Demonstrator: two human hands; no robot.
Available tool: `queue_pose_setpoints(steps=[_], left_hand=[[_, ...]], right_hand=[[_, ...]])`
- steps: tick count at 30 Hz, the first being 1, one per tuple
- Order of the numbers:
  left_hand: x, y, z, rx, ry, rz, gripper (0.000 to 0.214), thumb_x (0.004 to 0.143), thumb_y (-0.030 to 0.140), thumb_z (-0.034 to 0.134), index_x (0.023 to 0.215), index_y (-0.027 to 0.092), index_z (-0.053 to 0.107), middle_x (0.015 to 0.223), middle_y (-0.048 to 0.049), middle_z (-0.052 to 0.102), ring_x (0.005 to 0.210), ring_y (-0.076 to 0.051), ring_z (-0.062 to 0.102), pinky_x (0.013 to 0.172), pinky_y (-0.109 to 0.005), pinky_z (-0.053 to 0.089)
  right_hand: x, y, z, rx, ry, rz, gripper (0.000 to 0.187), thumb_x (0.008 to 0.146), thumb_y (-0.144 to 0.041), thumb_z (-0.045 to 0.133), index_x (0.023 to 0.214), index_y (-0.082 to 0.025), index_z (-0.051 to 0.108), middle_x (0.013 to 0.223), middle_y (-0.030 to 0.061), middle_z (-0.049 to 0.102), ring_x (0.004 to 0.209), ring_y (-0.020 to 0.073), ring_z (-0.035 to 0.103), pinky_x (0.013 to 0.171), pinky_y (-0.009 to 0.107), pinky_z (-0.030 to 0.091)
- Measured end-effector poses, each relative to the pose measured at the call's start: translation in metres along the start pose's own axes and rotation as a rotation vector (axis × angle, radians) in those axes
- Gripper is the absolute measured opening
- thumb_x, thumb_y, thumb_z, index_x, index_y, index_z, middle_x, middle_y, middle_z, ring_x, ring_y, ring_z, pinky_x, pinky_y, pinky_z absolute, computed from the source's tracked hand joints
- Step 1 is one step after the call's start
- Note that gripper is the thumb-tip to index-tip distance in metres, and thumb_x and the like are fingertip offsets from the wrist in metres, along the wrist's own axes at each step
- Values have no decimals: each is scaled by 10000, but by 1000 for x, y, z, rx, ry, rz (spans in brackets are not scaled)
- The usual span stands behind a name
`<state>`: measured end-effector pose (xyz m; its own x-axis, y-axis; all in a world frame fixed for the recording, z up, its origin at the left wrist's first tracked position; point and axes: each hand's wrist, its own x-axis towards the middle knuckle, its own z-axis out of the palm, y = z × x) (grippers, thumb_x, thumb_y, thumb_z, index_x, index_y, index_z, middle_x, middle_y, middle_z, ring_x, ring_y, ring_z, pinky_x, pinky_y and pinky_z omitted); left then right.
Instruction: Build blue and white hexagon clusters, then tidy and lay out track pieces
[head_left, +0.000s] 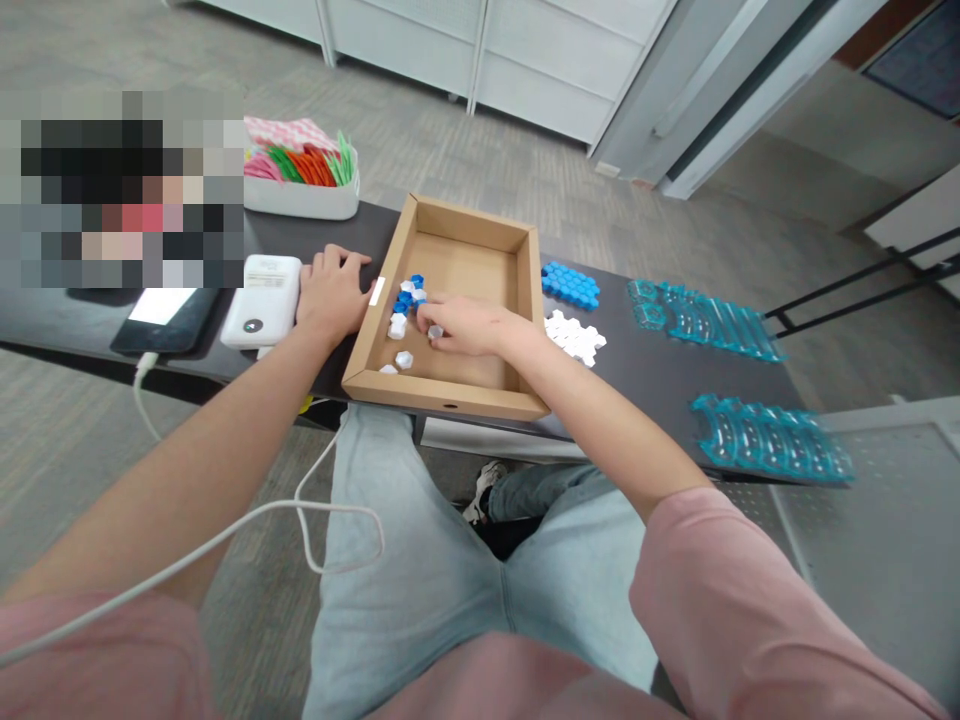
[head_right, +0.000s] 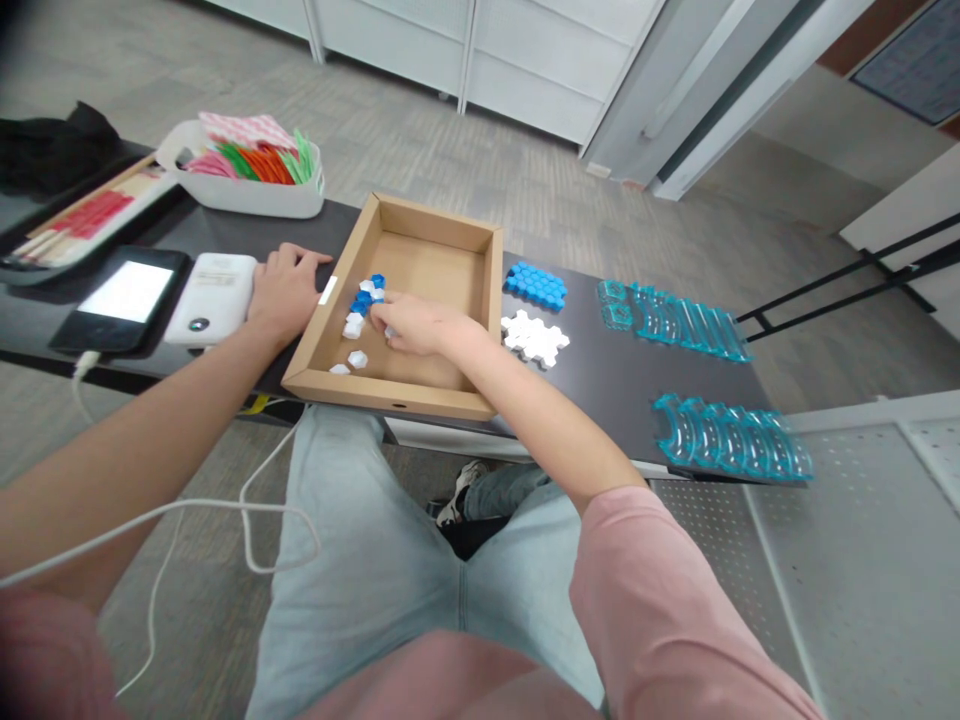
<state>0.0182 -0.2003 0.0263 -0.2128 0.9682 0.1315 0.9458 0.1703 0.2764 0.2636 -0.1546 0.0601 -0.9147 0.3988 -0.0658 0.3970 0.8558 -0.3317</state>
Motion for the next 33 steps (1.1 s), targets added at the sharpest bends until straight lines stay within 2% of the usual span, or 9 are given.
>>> queue_pose_setpoints(steps=[4, 7, 13, 16, 20, 23, 26, 29, 33], left_hand=[[0, -1, 2, 14, 13, 1, 672, 1095, 550, 505, 1646, 199, 662, 1652, -256, 621, 1522, -465, 572, 1283, -573, 439], [0, 0, 2, 15, 16, 1, 668, 1096, 543, 507, 1645, 197, 665, 1644, -255, 627, 1512, -465, 579, 1281, -579, 444], [-2, 5, -7, -2, -34, -30, 672, 1123, 496, 447, 1680, 181, 653, 1686, -262, 579, 1558, -458, 538, 1312, -576, 411], [-4, 8, -16, -29, -88, -18, 710, 1136, 485, 420, 1711, 117, 614, 1701, -287, 540, 1580, -471, 505, 1334, -600, 379], [-5, 12, -23, -36, -128, -16, 720, 1124, 433, 446, 1722, 57, 583, 1705, -325, 509, 1587, -483, 484, 1341, -634, 365], [-4, 12, -22, -14, -127, -24, 699, 1119, 388, 441, 1716, 57, 590, 1703, -343, 511, 1582, -490, 486, 1334, -650, 376], [-2, 10, -19, 12, -111, -38, 675, 1128, 371, 401, 1703, 87, 611, 1690, -340, 533, 1564, -492, 503, 1322, -660, 399], [1, 6, -16, 32, -107, -44, 678, 1123, 387, 389, 1701, 116, 619, 1679, -325, 545, 1556, -483, 511, 1326, -654, 418], [5, 4, -14, 53, -111, -63, 723, 1118, 435, 348, 1702, 111, 625, 1664, -319, 549, 1566, -484, 506, 1342, -660, 427]], right_hand=[[-10, 1, -14, 86, 39, -25, 209, 916, -31, 681, 1017, -213, 662, 1099, 92, 757, 942, 248, 666, 852, 364, 480], [-33, 11, -33, 258, 183, -49, 155, 952, -141, 724, 1053, -228, 644, 1021, 41, 737, 897, 218, 649, 829, 346, 510], [-129, 50, -60, 505, 610, 73, 371, 1009, -506, 883, 1264, -287, 727, 1133, 18, 758, 949, 190, 726, 795, 322, 592], [-191, 70, -48, 552, 804, 236, 368, 1006, -601, 896, 1183, -308, 761, 1037, 22, 773, 956, 227, 770, 767, 350, 612], [-256, 91, -7, 515, 1032, 449, 408, 901, -617, 976, 1038, -301, 758, 981, 21, 791, 866, 216, 734, 752, 356, 600], [-283, 101, 25, 496, 1068, 595, 468, 837, -648, 993, 967, -284, 728, 925, 14, 784, 809, 202, 696, 736, 346, 569], [-295, 103, 46, 510, 1019, 684, 486, 837, -673, 961, 958, -274, 711, 796, -14, 723, 687, 174, 601, 668, 327, 493], [-296, 101, 53, 488, 928, 695, 406, 889, -610, 918, 973, -265, 722, 710, -39, 653, 608, 155, 508, 636, 321, 437], [-292, 95, 51, 344, 881, 613, 280, 931, -487, 908, 944, -260, 745, 816, 2, 694, 646, 162, 542, 686, 340, 483]])
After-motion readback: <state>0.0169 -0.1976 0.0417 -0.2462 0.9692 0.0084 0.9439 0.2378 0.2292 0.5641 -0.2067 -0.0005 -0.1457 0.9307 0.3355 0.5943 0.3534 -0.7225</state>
